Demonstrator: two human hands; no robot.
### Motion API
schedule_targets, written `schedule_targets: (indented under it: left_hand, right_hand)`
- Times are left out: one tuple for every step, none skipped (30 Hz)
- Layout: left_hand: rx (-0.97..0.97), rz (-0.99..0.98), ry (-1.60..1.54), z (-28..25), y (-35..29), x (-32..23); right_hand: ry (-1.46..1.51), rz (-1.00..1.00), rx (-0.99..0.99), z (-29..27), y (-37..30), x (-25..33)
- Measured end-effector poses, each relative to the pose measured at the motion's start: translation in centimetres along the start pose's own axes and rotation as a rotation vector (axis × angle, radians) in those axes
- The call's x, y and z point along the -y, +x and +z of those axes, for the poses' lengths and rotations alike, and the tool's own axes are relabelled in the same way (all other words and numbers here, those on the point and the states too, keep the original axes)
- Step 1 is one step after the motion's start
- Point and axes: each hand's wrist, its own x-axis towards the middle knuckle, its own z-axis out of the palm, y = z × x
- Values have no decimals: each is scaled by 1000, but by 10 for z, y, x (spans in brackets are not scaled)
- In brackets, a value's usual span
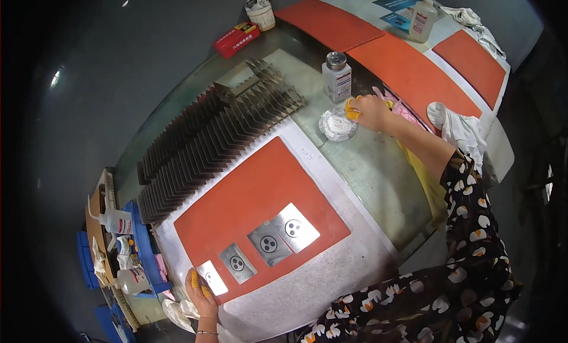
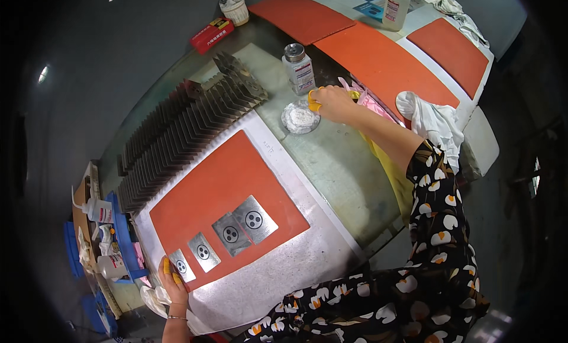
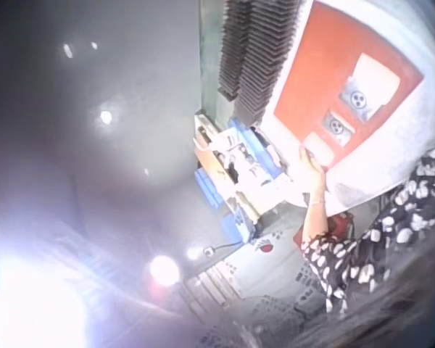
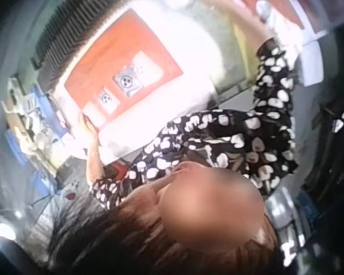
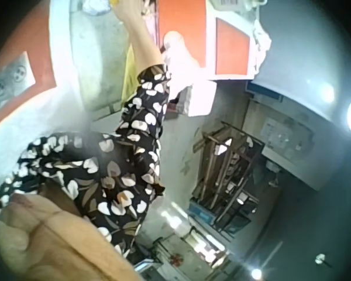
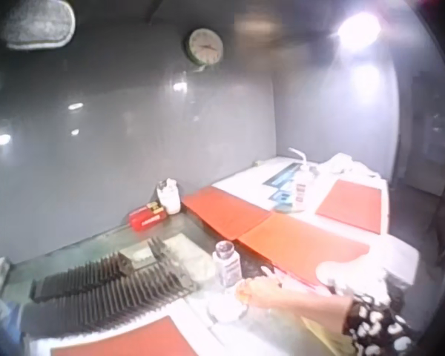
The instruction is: The person cleans several small, square metal plates with circular cutouts using a white cloth. They wipe each plate individually, occasionally dipping the cloth into a small container of white powder. The person handles the plates one by one, wiping them thoroughly before placing them back on the red mat.
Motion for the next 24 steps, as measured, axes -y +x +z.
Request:
schedule_targets:
  left_hand:
    - [5, 5, 16, 0, 0, 0]
    - [10, 11, 31, 0, 1, -1]
    - [8, 6, 26, -1, -1, 1]
    - [6, 1, 20, -1, -3, 2]
    - [4, -4, 14, 0, -6, 4]
    - [-8, -26, 2, 0, -6, 1]
    - [-6, -17, -1, 0, -4, -1]
    - [-3, -9, -5, 2, 0, -2]
    - [-4, 3, -3, 0, 2, -2]
    - [-23, 3, -24, 3, 2, 1]
    - [-15, 12, -9, 2, 1, 0]
    - [-15, 6, 9, 1, 0, -1]
    - [-14, -1, 27, 0, 0, -2]
    - [-39, 24, 16, -2, 3, -2]
    - [-56, 43, 0, -3, 2, -4]
    - [-54, 6, 27, -4, -1, -2]
    - [-110, -27, 7, 3, -9, 4]
    - [-121, -53, -8, 5, -12, 6]
    - [-81, -93, -36, 10, -7, 9]
    - [-102, -94, -20, 12, -12, 9]
    - [-128, -6, 17, 9, 6, -5]
    - [-159, 31, 22, 10, 14, -7]
    - [-182, 61, 24, 11, 11, -3]
    - [-175, 79, 41, 11, 14, -4]
  right_hand:
    - [-23, -1, 13, 1, 0, 0]
    - [-59, -9, 23, 1, 0, -1]
    - [-91, -23, 34, 1, 3, 2]
    - [-124, -37, 44, 3, 5, 4]
    - [-113, -52, 14, 7, 3, 4]
    - [-103, -67, -20, 8, 0, 1]
    - [-94, -82, -53, 9, -3, -1]
    - [-199, -79, -49, 10, -5, -3]
    - [-212, -84, -4, 5, -3, 0]
    - [-225, -89, 42, -2, 1, 2]
    - [-240, -94, 88, -7, 3, 5]
    - [-265, -99, 106, -13, 2, 9]
    - [-274, -81, 89, -11, 3, 7]
    - [-284, -64, 71, -4, 6, 0]
    - [-293, -47, 66, 5, 5, -5]
    - [-270, -77, -4, 12, 5, 1]
    - [-303, -32, 2, 12, 5, 3]
    - [-321, 5, 7, 15, 7, 12]
    - [-451, -8, -35, 22, 3, -3]
    - [-398, 106, -19, 0, -3, 45]
    - [-362, 141, -90, -7, -13, 36]
    - [-212, 3, -264, -11, -27, 31]
    - [-87, 21, -209, -17, -32, 54]
    - [-64, -127, -172, -28, -38, 66]
